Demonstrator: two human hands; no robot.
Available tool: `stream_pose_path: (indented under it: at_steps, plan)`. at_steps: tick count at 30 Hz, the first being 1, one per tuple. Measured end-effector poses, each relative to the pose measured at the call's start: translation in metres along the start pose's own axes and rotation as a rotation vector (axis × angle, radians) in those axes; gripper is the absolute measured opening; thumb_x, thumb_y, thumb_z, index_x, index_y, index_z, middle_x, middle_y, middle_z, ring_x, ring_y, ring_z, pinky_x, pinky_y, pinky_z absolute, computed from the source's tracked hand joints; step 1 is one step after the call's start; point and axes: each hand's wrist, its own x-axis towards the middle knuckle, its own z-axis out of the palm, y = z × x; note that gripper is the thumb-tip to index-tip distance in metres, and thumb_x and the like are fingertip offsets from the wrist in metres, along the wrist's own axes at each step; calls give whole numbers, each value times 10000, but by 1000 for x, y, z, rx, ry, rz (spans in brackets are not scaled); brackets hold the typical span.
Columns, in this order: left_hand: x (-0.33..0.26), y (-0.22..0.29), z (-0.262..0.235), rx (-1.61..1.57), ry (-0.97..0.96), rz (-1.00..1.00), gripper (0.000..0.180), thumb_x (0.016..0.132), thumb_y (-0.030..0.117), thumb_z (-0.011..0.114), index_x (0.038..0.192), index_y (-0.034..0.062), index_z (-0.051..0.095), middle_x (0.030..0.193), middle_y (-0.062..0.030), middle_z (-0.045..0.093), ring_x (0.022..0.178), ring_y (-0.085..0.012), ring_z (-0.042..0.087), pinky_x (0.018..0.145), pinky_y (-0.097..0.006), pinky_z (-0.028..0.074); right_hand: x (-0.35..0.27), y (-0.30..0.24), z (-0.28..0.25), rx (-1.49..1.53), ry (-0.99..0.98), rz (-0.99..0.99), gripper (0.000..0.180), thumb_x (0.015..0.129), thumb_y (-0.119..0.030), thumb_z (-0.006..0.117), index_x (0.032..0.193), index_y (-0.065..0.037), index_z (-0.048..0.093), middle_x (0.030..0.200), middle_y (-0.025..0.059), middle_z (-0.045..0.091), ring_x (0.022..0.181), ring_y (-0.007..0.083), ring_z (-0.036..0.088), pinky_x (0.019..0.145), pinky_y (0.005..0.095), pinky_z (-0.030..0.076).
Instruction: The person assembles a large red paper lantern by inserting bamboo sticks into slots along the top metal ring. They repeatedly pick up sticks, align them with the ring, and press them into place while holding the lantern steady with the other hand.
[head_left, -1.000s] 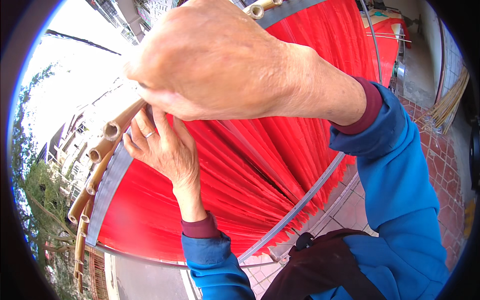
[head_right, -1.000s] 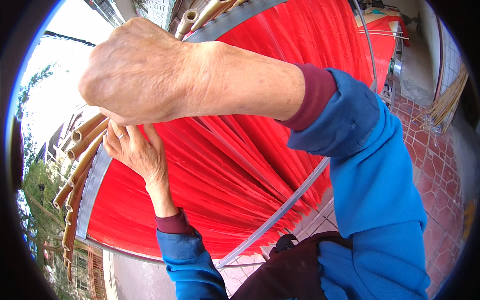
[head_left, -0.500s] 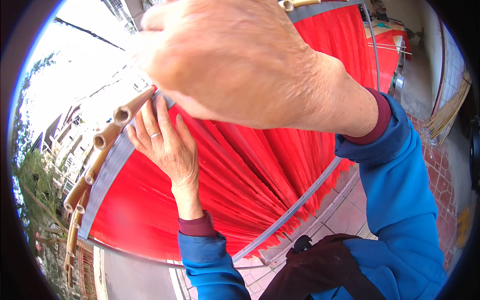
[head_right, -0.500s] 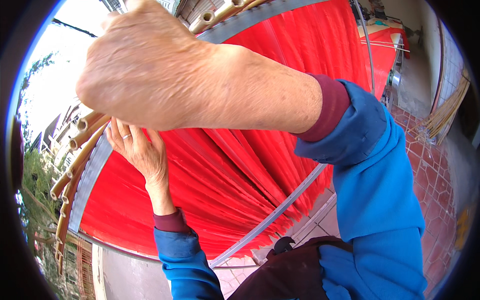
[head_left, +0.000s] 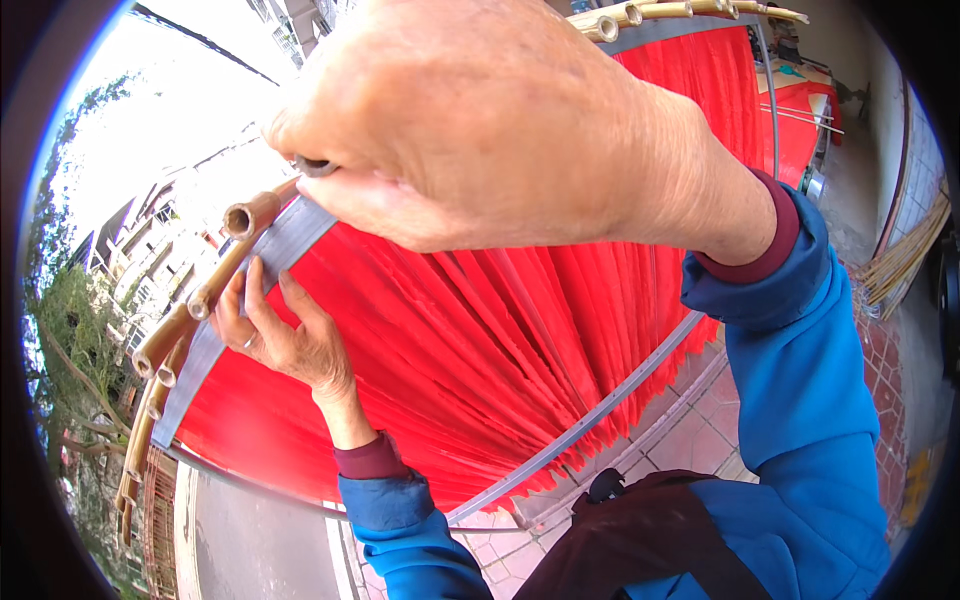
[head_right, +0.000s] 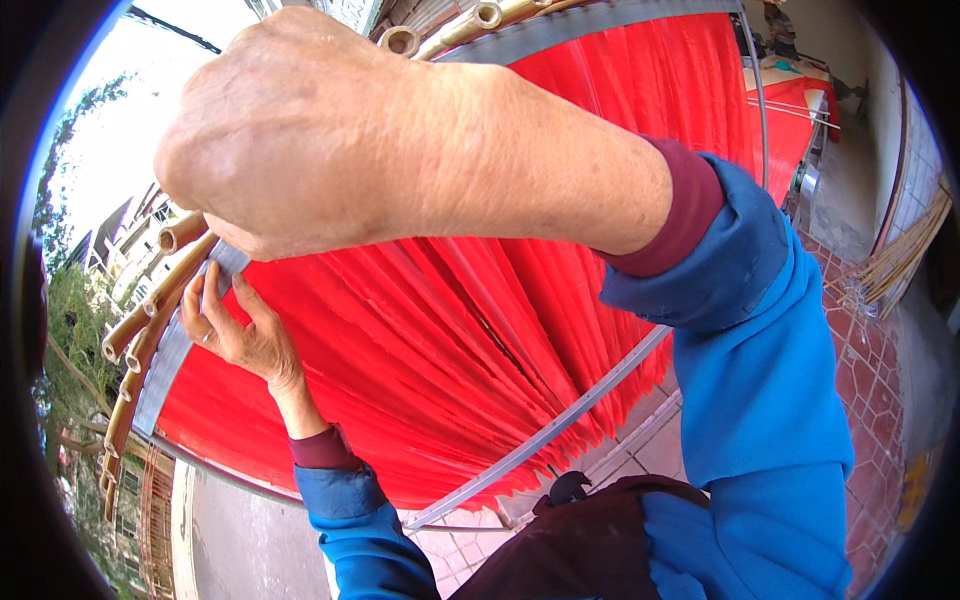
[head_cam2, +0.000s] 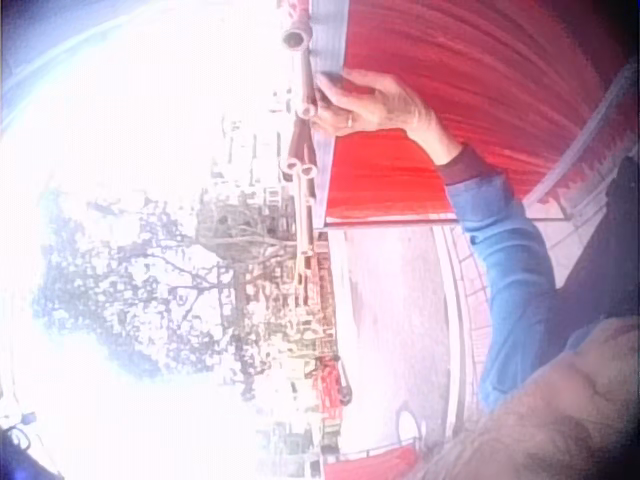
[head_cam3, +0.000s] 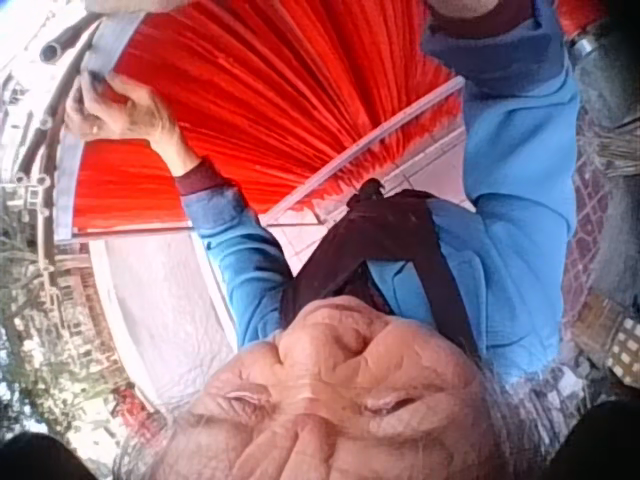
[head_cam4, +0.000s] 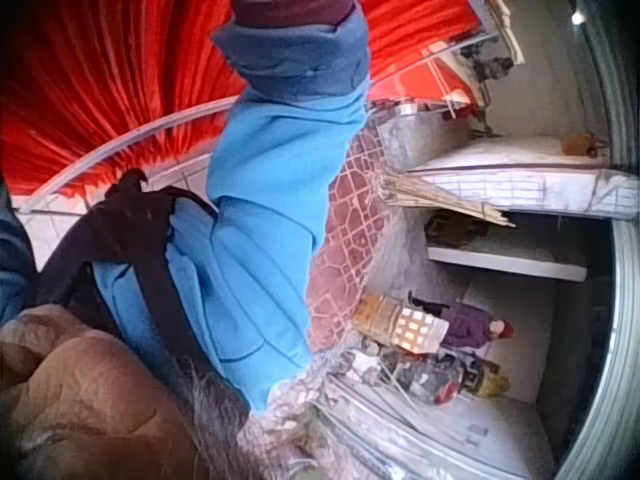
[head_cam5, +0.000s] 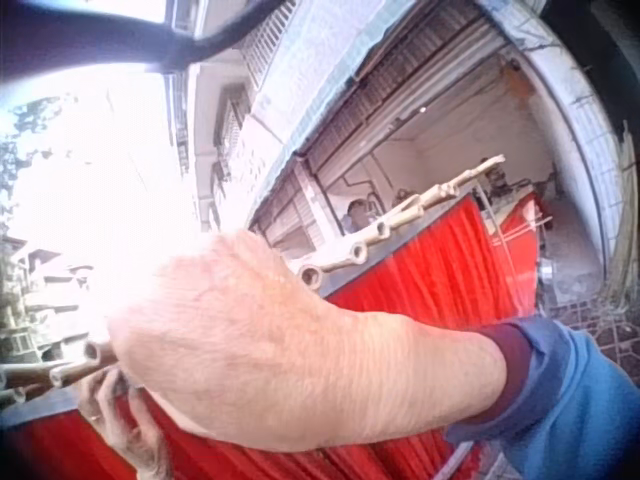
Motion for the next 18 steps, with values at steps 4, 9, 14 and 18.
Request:
stream_pose_path:
  at_steps: [4, 9, 14, 18]
  plan:
    - [-4, -7, 2, 70, 54, 40, 364, 868, 85, 806, 1220, 70, 714, 1328, -103, 598, 1315, -291, 489, 1140, -464, 356, -7, -3, 8, -139, 2, 40, 160, 875, -58, 602, 758, 35, 660, 641, 161, 604, 588, 256, 623, 550, 385, 508]
    - [-6, -11, 2, 148, 18, 90, 424, 850, 119, 819, 1259, 107, 708, 1318, -88, 579, 1296, -304, 488, 1133, -502, 371, -6, 7, 3, -150, -13, 19, 112, 810, -50, 613, 750, 27, 669, 654, 173, 617, 617, 284, 643, 571, 391, 525]
    - [-8, -13, -4, 217, -29, 138, 497, 822, 103, 814, 1304, 132, 698, 1297, -74, 592, 1297, -296, 487, 1134, -503, 375, 1, 11, -3, -91, -72, -27, 82, 745, -43, 624, 743, 19, 679, 667, 185, 631, 646, 311, 664, 591, 398, 542]
    - [-8, -18, -15, 129, -89, 152, 458, 834, 42, 786, 1281, 84, 697, 1342, -93, 588, 1292, -303, 510, 1123, -490, 396, 2, -4, 22, -393, 103, -98, 101, 680, -142, 703, 690, -44, 725, 702, 171, 697, 709, 323, 726, 610, 415, 571]
